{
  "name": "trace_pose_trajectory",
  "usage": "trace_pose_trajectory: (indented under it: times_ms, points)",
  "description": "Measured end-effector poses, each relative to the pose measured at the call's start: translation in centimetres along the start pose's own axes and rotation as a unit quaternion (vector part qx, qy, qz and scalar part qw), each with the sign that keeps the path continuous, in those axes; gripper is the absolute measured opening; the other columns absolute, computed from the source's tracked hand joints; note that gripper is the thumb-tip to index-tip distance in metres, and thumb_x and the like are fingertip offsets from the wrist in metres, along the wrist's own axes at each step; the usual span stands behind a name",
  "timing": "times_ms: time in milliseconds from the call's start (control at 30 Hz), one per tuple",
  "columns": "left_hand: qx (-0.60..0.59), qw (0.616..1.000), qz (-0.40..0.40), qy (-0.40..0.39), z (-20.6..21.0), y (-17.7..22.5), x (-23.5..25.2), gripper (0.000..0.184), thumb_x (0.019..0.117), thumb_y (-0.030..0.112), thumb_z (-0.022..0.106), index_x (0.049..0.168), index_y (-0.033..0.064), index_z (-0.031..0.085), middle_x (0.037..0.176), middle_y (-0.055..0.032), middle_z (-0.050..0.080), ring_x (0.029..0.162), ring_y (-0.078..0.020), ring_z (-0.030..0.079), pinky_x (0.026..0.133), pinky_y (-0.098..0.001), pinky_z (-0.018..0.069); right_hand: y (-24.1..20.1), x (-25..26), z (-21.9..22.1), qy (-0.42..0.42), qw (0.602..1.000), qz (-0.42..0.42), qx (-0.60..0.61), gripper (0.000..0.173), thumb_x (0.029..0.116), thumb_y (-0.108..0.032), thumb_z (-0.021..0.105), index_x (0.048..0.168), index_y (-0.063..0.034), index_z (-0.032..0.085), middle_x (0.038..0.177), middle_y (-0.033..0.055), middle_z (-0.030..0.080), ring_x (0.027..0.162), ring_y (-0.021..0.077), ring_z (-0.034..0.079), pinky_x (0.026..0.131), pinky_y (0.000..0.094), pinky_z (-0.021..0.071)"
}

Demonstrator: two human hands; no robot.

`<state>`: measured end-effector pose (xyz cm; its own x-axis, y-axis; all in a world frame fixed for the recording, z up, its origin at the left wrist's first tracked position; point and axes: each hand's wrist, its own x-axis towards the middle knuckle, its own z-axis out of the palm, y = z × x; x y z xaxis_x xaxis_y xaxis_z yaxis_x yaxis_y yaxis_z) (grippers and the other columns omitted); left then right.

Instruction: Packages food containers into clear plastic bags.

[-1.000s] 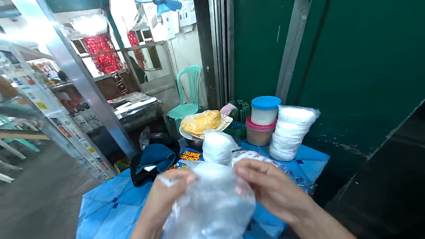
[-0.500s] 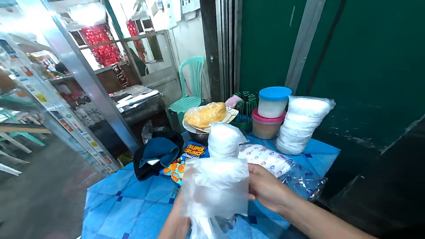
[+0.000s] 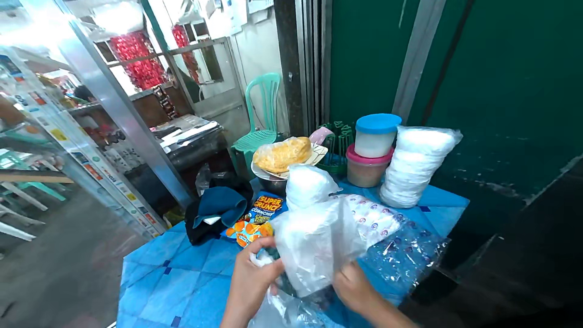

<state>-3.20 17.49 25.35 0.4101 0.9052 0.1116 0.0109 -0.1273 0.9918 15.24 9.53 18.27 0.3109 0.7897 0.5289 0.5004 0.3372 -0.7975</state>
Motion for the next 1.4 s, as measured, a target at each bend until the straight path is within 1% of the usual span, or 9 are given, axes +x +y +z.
trace_pose_trajectory:
  times_ms: [133, 233, 333, 533, 733, 967, 1133, 1233, 1400]
  points:
    - [0.037, 0.997, 0.058, -0.044, 0.2, 1.5, 0.8, 0.063, 0.0794, 0.009, 0.079, 0.138, 0.0242, 0.063, 0.117, -0.0028, 0.07, 0.067, -0.013, 0.067, 0.053, -0.0279, 0.0578, 0.6, -0.3, -1.0, -0.015, 1.0, -0.013, 0.02, 0.049, 0.0983, -0.027, 0.06, 0.13, 0.0102, 0.06, 0.131, 0.0181, 0.065, 0.128, 0.009, 0.056, 0.113, 0.0288, 0.0407]
    - [0.036, 0.996, 0.054, -0.055, 1.1, 0.1, 1.0, 0.043, 0.0776, 0.017, 0.086, 0.116, 0.0099, 0.068, 0.088, -0.0059, 0.071, 0.053, -0.0132, 0.063, 0.045, -0.0273, 0.0541, -0.5, 2.1, -2.1, -0.021, 0.996, -0.025, 0.083, 0.059, 0.1002, -0.045, 0.058, 0.143, -0.0052, 0.052, 0.136, 0.0048, 0.061, 0.125, 0.0054, 0.057, 0.107, 0.0298, 0.0496]
    - [0.039, 0.997, 0.03, -0.066, 0.9, -1.3, 1.2, 0.05, 0.0767, 0.026, 0.09, 0.119, 0.0074, 0.071, 0.096, -0.0091, 0.073, 0.053, -0.016, 0.062, 0.042, -0.0277, 0.053, -2.5, 4.7, -2.2, -0.038, 0.995, -0.009, 0.092, 0.066, 0.0994, -0.062, 0.051, 0.156, -0.0304, 0.037, 0.145, -0.0003, 0.052, 0.129, 0.0149, 0.055, 0.103, 0.0428, 0.0523]
    - [-0.022, 0.997, 0.056, -0.051, 0.5, 1.4, 1.6, 0.064, 0.0817, 0.02, 0.084, 0.141, 0.0236, 0.063, 0.114, -0.0087, 0.071, 0.051, -0.0135, 0.059, 0.041, -0.0254, 0.0511, 1.0, 2.2, -1.0, -0.051, 0.995, -0.008, 0.084, 0.074, 0.1018, -0.06, 0.048, 0.154, -0.0081, 0.038, 0.144, 0.0102, 0.055, 0.133, 0.0173, 0.053, 0.114, 0.0431, 0.0441]
    - [0.018, 0.998, 0.049, -0.029, 0.8, -0.5, 1.4, 0.039, 0.0773, 0.021, 0.089, 0.107, 0.0053, 0.07, 0.09, -0.0094, 0.071, 0.048, -0.0139, 0.059, 0.039, -0.0258, 0.051, -1.9, 4.4, -2.8, -0.045, 0.992, 0.022, 0.113, 0.059, 0.1016, -0.056, 0.05, 0.152, -0.025, 0.043, 0.143, 0.0001, 0.053, 0.129, 0.0144, 0.056, 0.105, 0.0403, 0.0514]
    - [0.022, 0.998, 0.021, -0.05, 0.4, -1.7, 0.5, 0.049, 0.0801, 0.026, 0.088, 0.123, 0.0087, 0.071, 0.102, -0.0095, 0.073, 0.051, -0.0144, 0.061, 0.04, -0.0261, 0.0504, 1.2, 2.2, -1.6, -0.051, 0.996, 0.01, 0.072, 0.071, 0.1042, -0.059, 0.042, 0.152, -0.0063, 0.041, 0.146, 0.0119, 0.052, 0.136, 0.0171, 0.05, 0.115, 0.0401, 0.0433]
    - [0.065, 0.996, 0.015, -0.05, 0.1, -1.3, 0.3, 0.05, 0.0798, 0.028, 0.088, 0.123, 0.0105, 0.07, 0.103, -0.0075, 0.073, 0.052, -0.0147, 0.062, 0.041, -0.0269, 0.0518, -0.2, 2.8, -2.9, -0.069, 0.993, 0.037, 0.092, 0.062, 0.1012, -0.058, 0.048, 0.147, -0.0166, 0.047, 0.145, 0.0045, 0.052, 0.133, 0.0154, 0.052, 0.11, 0.0397, 0.0473]
    - [0.017, 0.996, 0.087, -0.002, 0.1, -0.9, -0.8, 0.042, 0.0876, 0.025, 0.08, 0.126, 0.0129, 0.069, 0.117, -0.0067, 0.069, 0.056, -0.0138, 0.062, 0.043, -0.0266, 0.0539, -1.8, 2.5, -2.9, 0.037, 0.995, -0.045, 0.084, 0.057, 0.1013, -0.052, 0.054, 0.149, -0.0214, 0.045, 0.142, 0.0001, 0.055, 0.129, 0.0167, 0.056, 0.106, 0.0415, 0.0504]
    - [-0.144, 0.965, 0.218, -0.013, 1.3, 1.5, -3.3, 0.036, 0.1047, 0.03, 0.056, 0.131, 0.0064, 0.06, 0.118, -0.0136, 0.067, 0.062, -0.0139, 0.068, 0.057, -0.0292, 0.063, -6.5, 1.0, -2.8, 0.014, 0.985, -0.166, 0.04, 0.03, 0.1046, -0.043, 0.052, 0.117, -0.0199, 0.067, 0.114, -0.0017, 0.065, 0.114, 0.0126, 0.06, 0.097, 0.0356, 0.0521]
